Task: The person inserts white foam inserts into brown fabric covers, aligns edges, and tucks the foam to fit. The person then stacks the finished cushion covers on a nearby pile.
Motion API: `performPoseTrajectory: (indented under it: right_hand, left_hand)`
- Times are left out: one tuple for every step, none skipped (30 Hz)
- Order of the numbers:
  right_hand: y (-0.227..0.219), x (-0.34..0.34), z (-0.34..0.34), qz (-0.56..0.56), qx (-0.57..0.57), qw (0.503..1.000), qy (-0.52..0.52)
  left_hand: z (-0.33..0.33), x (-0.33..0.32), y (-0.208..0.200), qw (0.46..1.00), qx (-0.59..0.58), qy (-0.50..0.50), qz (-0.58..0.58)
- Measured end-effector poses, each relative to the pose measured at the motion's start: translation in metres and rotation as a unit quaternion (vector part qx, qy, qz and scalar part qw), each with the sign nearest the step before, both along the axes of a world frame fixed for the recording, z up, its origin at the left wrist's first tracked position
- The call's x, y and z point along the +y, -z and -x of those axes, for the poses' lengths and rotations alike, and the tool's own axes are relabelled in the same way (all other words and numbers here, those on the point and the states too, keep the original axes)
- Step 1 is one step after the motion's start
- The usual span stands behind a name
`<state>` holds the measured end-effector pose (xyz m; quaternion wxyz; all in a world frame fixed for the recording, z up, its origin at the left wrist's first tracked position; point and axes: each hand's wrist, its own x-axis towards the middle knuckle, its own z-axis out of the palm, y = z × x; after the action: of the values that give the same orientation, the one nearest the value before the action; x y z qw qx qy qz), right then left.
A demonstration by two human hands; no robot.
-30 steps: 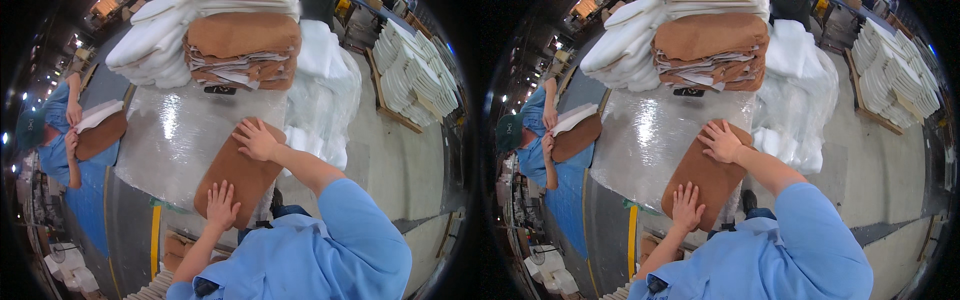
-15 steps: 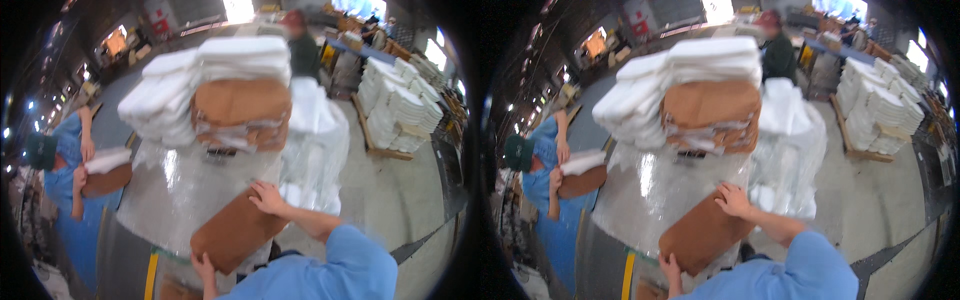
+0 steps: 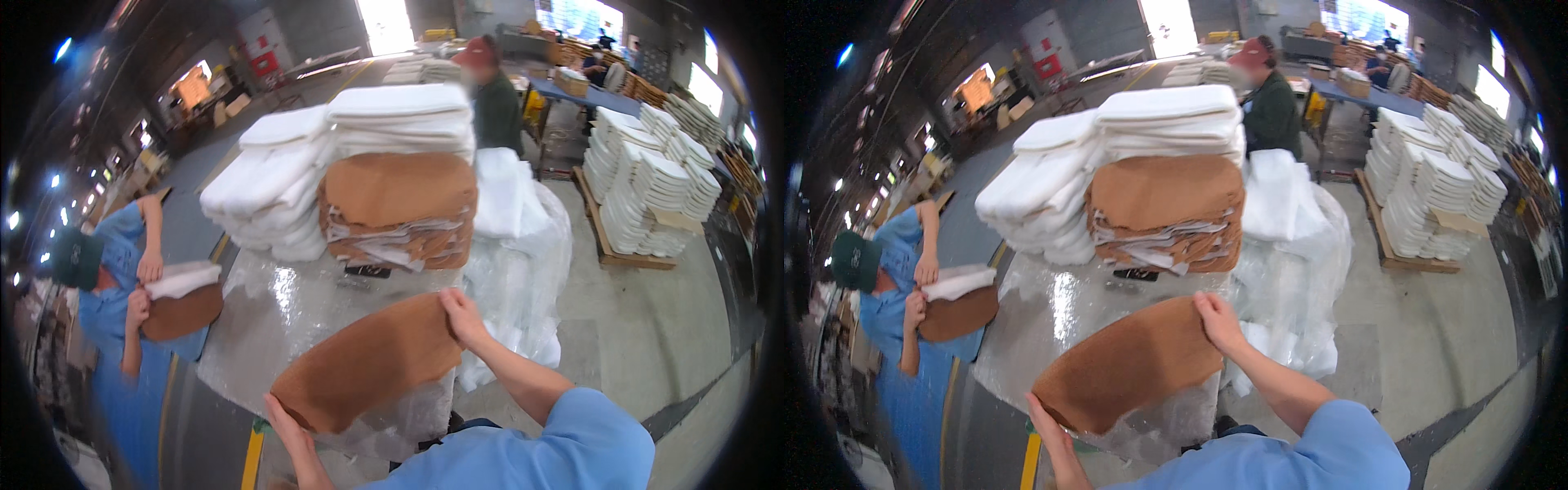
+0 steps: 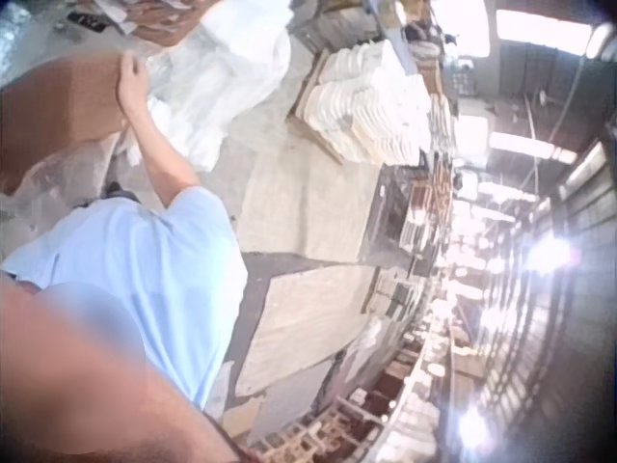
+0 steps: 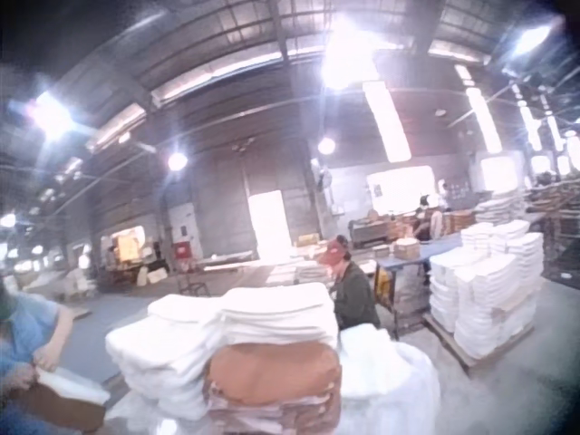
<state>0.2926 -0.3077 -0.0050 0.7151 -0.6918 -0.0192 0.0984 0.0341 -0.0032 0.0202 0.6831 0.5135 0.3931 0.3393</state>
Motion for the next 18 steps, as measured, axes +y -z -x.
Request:
performPoseTrajectory:
  right_hand:
    - [0.003, -0.003, 0.003, -0.058, -0.011, 0.998, 0.027]
    - [0.006, -0.004, 0.002, -0.073, -0.009, 0.997, 0.022]
    - [0.014, -0.006, 0.006, -0.087, -0.002, 0.996, 0.017]
    - [0.023, -0.005, 0.011, -0.104, 0.006, 0.995, 0.009]
    - [0.038, -0.008, 0.019, -0.088, 0.03, 0.996, 0.012]
    - [0.054, -0.012, 0.024, -0.071, 0.048, 0.996, 0.021]
    - [0.065, -0.013, 0.024, -0.06, 0.054, 0.996, 0.028]
    - [0.072, -0.013, 0.022, -0.059, 0.027, 0.997, 0.032]
    - [0.078, -0.013, 0.024, -0.059, 0.002, 0.998, 0.035]
    - [0.084, -0.012, 0.026, -0.059, -0.023, 0.997, 0.04]
    - [0.085, -0.013, 0.023, -0.046, -0.028, 0.998, 0.041]
    - [0.084, -0.014, 0.022, -0.034, -0.028, 0.998, 0.037]
    - [0.083, -0.016, 0.02, -0.022, -0.029, 0.999, 0.034]
    - [0.082, -0.017, 0.016, -0.012, -0.035, 0.999, 0.035]
    - [0.076, -0.007, 0.016, -0.034, -0.015, 0.999, 0.031]
    - [0.065, -0.001, 0.015, -0.054, 0.002, 0.998, 0.032]
    - [0.053, 0.006, 0.013, -0.074, 0.019, 0.997, 0.032]
    - [0.041, 0.0, 0.004, -0.096, -0.007, 0.994, 0.044]
  left_hand:
    - [0.002, 0.001, 0.001, 1.0, -0.006, -0.007, 0.004]
    - [0.005, 0.001, 0.004, 1.0, -0.01, -0.015, 0.008]
    - [0.009, 0.0, 0.017, 1.0, -0.012, -0.018, 0.016]
    - [0.011, -0.004, 0.034, 0.999, -0.015, -0.026, 0.023]
    - [0.017, -0.011, 0.053, 0.999, -0.014, -0.027, 0.032]
    - [0.023, -0.025, 0.069, 0.998, -0.012, -0.043, 0.052]
    - [0.021, -0.038, 0.081, 0.996, -0.02, -0.059, 0.067]
    - [0.017, -0.042, 0.088, 0.993, -0.037, -0.077, 0.078]
    - [0.021, -0.038, 0.094, 0.995, -0.05, -0.055, 0.072]
    - [0.03, -0.036, 0.098, 0.995, -0.064, -0.032, 0.067]
    - [0.035, -0.036, 0.099, 0.995, -0.076, -0.007, 0.062]
    - [0.037, -0.036, 0.1, 0.996, -0.07, -0.001, 0.052]
    - [0.038, -0.036, 0.101, 0.997, -0.065, 0.007, 0.042]
    - [0.034, -0.036, 0.099, 0.997, -0.065, 0.018, 0.03]
    - [0.041, -0.034, 0.094, 0.998, -0.063, 0.007, 0.005]
    - [0.048, -0.036, 0.091, 0.998, -0.066, 0.0, -0.017]
    - [0.059, -0.039, 0.086, 0.997, -0.068, -0.007, -0.04]
    - [0.065, -0.047, 0.078, 0.991, -0.101, 0.031, -0.078]
